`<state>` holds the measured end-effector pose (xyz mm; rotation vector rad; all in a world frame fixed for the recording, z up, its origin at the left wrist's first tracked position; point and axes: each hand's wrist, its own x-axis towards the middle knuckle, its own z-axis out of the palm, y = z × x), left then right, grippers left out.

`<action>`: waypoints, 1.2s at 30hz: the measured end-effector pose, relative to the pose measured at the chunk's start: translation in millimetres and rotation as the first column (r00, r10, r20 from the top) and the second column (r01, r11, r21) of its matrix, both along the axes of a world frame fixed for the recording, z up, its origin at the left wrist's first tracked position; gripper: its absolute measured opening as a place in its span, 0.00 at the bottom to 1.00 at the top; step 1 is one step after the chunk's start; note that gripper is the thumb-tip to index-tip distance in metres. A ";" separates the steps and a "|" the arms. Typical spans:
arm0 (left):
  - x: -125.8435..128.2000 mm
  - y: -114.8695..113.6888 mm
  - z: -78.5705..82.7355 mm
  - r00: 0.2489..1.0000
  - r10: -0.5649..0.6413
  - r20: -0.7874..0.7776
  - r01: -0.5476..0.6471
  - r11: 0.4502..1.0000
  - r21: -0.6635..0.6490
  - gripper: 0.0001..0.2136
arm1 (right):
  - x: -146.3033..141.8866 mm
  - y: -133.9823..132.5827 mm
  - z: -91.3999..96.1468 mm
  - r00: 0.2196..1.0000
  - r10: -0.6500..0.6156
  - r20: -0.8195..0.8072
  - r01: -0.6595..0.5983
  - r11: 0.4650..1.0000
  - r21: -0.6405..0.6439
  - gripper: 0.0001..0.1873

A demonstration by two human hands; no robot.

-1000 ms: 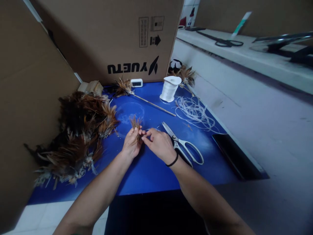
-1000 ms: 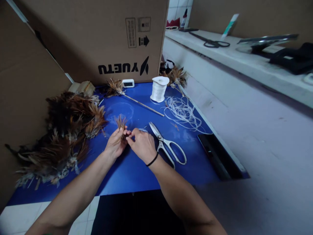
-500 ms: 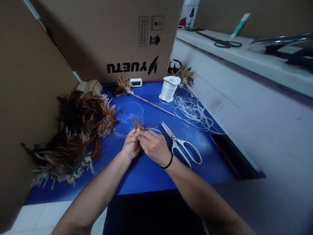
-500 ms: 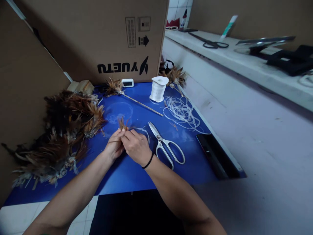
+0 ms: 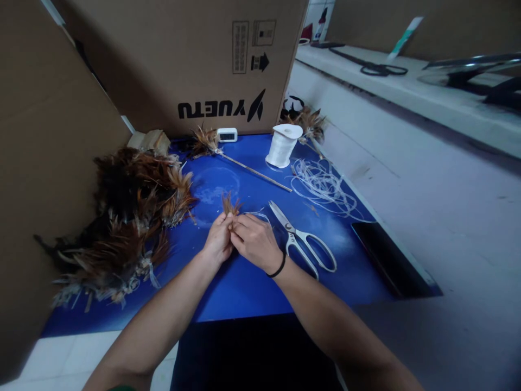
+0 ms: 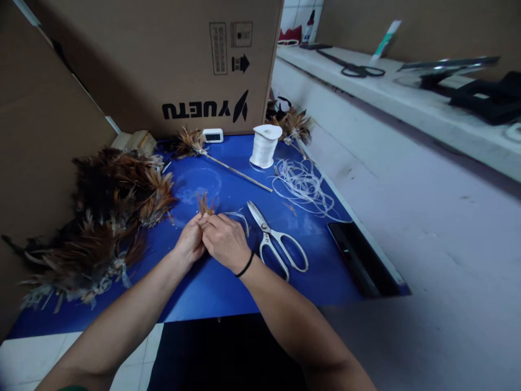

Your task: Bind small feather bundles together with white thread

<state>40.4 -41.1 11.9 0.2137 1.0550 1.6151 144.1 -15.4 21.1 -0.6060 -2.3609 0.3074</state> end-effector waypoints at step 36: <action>-1.2 -7.7 10.8 0.882 -0.387 -0.269 0.398 0.917 -0.012 0.23 | 10.6 31.8 2.8 0.922 -0.150 -0.358 -0.272 0.408 -0.871 0.18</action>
